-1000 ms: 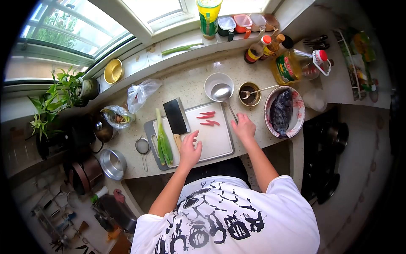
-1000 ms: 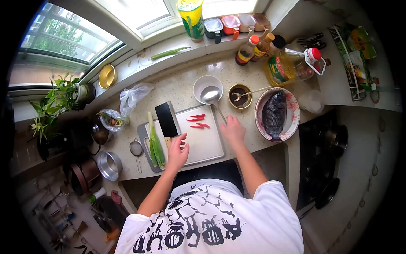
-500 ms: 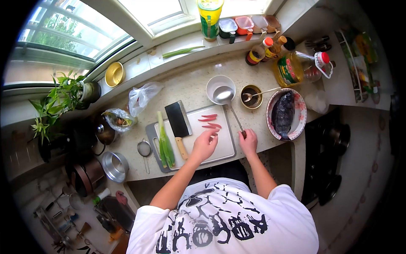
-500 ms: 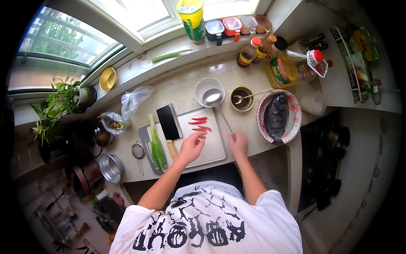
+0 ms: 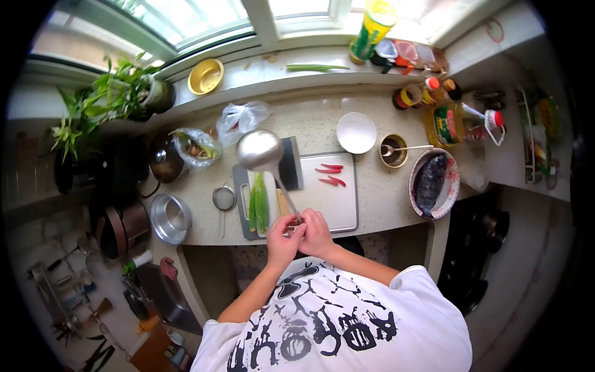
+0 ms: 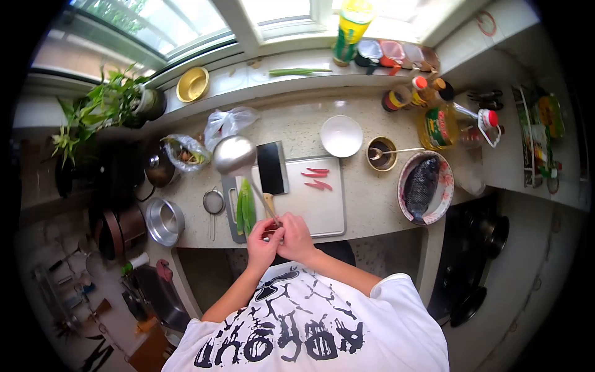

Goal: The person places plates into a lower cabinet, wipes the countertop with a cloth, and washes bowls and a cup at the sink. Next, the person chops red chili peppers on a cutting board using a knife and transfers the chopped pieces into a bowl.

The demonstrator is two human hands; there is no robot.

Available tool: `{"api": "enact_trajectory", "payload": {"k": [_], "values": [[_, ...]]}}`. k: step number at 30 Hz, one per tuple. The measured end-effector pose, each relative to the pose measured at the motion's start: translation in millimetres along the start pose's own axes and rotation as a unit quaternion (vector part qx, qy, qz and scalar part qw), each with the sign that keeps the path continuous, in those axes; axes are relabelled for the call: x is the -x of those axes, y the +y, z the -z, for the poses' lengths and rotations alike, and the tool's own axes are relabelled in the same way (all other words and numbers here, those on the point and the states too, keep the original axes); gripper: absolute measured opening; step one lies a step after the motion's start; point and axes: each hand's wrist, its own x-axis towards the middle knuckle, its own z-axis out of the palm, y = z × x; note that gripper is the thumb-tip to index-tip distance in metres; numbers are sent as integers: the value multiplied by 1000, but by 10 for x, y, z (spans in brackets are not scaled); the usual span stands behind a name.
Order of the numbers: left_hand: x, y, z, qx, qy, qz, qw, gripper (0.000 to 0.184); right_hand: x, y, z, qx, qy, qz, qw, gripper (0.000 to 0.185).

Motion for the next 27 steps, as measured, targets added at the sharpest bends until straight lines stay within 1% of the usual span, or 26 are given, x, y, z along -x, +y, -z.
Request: {"api": "enact_trajectory", "payload": {"k": [1,2,3,4,5,6,7,9,10,13,14,15,17,18,19,21,22,25,27], "values": [[67,-61,105,3,31,23,999,40,-26,-53,-99,-8,-22,18,1000,41],[138,-151,195,-20,66,5,998,34,-52,-107,-201,-17,-43,36,998,45],[196,-208,273,-23,99,1,995,32,-71,-162,-303,-27,-65,54,996,49],[247,-253,337,-24,132,-3,991,30,-91,-162,-426,-48,-102,79,991,57],[294,-285,394,-26,164,-7,986,28,-97,-165,-550,-68,-116,100,986,60],[341,-256,460,-5,167,26,986,28,-121,-198,-657,-87,-129,120,980,63],[370,-287,502,27,195,41,980,29,-139,-224,-739,-105,-140,140,975,66],[407,-405,561,92,246,68,963,31,-212,-323,-786,-106,-204,166,959,64],[409,-565,628,55,252,49,965,30,-279,-390,-786,-105,-234,177,950,64],[429,-862,850,97,256,76,959,25,-448,-375,-691,-41,-342,190,920,61],[411,-907,919,78,280,70,954,22,-379,-251,-740,-32,-320,160,933,56],[408,-1017,1002,114,291,85,946,23,-373,-187,-688,-14,-333,120,935,54],[432,-1202,1277,147,248,85,954,22,-355,-26,-499,25,-355,36,934,51],[430,-1305,1383,155,253,76,952,21,-319,88,-396,46,-344,27,937,49],[437,-1388,1490,198,258,90,941,19,-273,214,-290,68,-332,19,941,46],[419,-1527,1674,193,258,116,940,17,-160,406,-76,93,-305,-16,948,42],[396,-1640,1722,122,280,113,945,16,-98,481,30,97,-290,-43,951,39],[344,-1981,1922,-10,296,100,950,18,82,706,226,94,-223,-108,964,35],[244,-2170,2021,6,284,104,953,20,214,878,276,92,-178,-138,970,33]]}}
